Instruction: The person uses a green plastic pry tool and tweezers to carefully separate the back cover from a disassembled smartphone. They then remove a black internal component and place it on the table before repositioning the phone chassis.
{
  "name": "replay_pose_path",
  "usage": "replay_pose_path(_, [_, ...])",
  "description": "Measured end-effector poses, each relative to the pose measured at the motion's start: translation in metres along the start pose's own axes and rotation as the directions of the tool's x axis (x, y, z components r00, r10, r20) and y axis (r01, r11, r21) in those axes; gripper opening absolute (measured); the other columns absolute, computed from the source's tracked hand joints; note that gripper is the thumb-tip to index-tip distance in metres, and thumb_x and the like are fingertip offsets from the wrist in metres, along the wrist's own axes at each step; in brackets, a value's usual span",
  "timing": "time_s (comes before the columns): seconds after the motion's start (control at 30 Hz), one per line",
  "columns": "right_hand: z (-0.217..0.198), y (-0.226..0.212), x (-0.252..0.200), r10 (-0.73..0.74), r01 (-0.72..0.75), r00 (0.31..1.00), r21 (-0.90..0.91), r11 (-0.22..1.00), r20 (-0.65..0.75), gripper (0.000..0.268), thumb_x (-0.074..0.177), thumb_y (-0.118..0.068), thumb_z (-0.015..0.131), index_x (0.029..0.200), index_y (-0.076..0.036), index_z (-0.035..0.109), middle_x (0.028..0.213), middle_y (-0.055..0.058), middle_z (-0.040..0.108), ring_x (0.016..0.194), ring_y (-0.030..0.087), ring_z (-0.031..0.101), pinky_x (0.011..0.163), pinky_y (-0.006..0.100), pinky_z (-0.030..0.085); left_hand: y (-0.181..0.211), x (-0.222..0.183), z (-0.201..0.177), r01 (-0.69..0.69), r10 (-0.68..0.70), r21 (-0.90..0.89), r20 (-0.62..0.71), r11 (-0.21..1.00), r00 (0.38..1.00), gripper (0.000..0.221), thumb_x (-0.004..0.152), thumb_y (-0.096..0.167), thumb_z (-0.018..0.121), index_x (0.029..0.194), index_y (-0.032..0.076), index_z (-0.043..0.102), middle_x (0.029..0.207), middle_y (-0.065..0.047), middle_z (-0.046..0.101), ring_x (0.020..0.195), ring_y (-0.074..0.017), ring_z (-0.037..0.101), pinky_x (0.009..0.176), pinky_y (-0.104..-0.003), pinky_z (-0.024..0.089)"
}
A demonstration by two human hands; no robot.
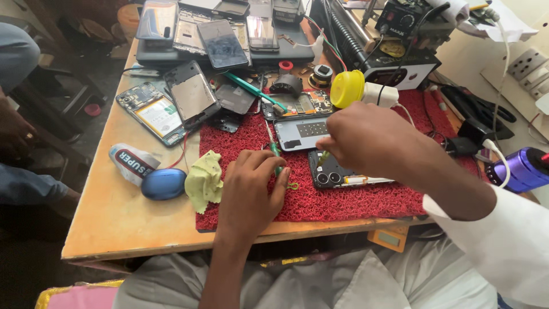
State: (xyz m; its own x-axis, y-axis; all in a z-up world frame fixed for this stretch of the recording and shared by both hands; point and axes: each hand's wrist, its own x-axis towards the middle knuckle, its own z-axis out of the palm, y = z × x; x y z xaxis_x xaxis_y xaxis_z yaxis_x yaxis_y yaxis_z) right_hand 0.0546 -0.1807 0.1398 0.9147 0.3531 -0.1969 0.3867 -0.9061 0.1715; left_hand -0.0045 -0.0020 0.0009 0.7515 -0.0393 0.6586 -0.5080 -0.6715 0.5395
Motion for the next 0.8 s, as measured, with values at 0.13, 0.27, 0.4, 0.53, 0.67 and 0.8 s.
replay_pose_path(0.13, [0.001, 0.010, 0.002, -0.253, 0.263, 0.962, 0.100, 0.960, -0.102, 0.029, 0.093, -0.031, 0.063, 0.088, -0.003, 0.064, 0.081, 0.017, 0.070, 0.082, 0.038, 0.068, 0.072, 0.051, 0.052, 0.001, 0.000, 0.000, 0.001, -0.001, 0.000, -0.003, 1.000, 1.000, 0.016, 0.090, 0.018, 0.073, 0.099, 0.005, 0.074, 0.105, -0.009, 0.071, 0.101, -0.0285, 0.064, 0.088, -0.045, 0.049])
replay_pose_path(0.27, [0.000, 0.015, -0.001, -0.249, 0.259, 0.965, 0.184, 0.948, -0.078, 0.031, 0.090, -0.034, 0.068, 0.098, -0.005, 0.061, 0.081, 0.016, 0.070, 0.082, 0.036, 0.070, 0.071, 0.049, 0.054, 0.000, 0.000, -0.001, -0.003, 0.003, -0.006, -0.007, 1.000, 1.000, 0.015, 0.090, 0.018, 0.072, 0.098, 0.004, 0.074, 0.105, -0.009, 0.071, 0.102, -0.0285, 0.064, 0.088, -0.045, 0.049])
replay_pose_path(0.4, [0.000, 0.013, 0.002, 0.018, -0.016, 1.000, -0.154, 0.988, 0.011, 0.056, 0.107, -0.051, 0.053, 0.082, -0.004, 0.071, 0.084, 0.016, 0.072, 0.084, 0.035, 0.071, 0.078, 0.046, 0.055, 0.001, 0.000, -0.001, 0.001, -0.001, -0.004, 0.001, 1.000, 1.000, 0.016, 0.091, 0.018, 0.072, 0.098, 0.004, 0.074, 0.104, -0.009, 0.071, 0.101, -0.0286, 0.063, 0.088, -0.046, 0.049])
replay_pose_path(0.53, [0.001, 0.018, 0.008, -0.173, 0.178, 0.983, 0.090, 0.980, -0.064, 0.026, 0.094, -0.032, 0.067, 0.088, -0.007, 0.068, 0.081, 0.013, 0.073, 0.081, 0.033, 0.071, 0.075, 0.045, 0.056, 0.000, 0.000, -0.001, 0.000, 0.000, -0.010, -0.002, 1.000, 1.000, 0.015, 0.091, 0.018, 0.072, 0.098, 0.004, 0.075, 0.104, -0.009, 0.071, 0.102, -0.0283, 0.064, 0.087, -0.045, 0.048])
replay_pose_path(0.67, [0.005, 0.025, 0.010, -0.340, 0.384, 0.922, 0.343, 0.857, -0.184, 0.015, 0.080, -0.013, 0.071, 0.091, -0.006, 0.065, 0.080, 0.011, 0.073, 0.073, 0.027, 0.074, 0.067, 0.041, 0.058, 0.001, 0.001, -0.002, -0.014, 0.013, -0.011, -0.018, 1.000, 1.000, 0.015, 0.090, 0.017, 0.072, 0.098, 0.004, 0.074, 0.104, -0.009, 0.071, 0.103, -0.0284, 0.063, 0.088, -0.045, 0.049])
replay_pose_path(0.8, [0.021, 0.022, 0.010, -0.205, 0.273, 0.940, 0.241, 0.931, -0.274, 0.020, 0.093, -0.023, 0.079, 0.096, -0.007, 0.067, 0.082, 0.013, 0.074, 0.082, 0.031, 0.070, 0.075, 0.044, 0.053, 0.001, 0.000, -0.003, -0.005, 0.004, -0.023, -0.009, 1.000, 1.000, 0.015, 0.091, 0.017, 0.072, 0.098, 0.005, 0.074, 0.103, -0.008, 0.070, 0.102, -0.0281, 0.064, 0.088, -0.045, 0.048])
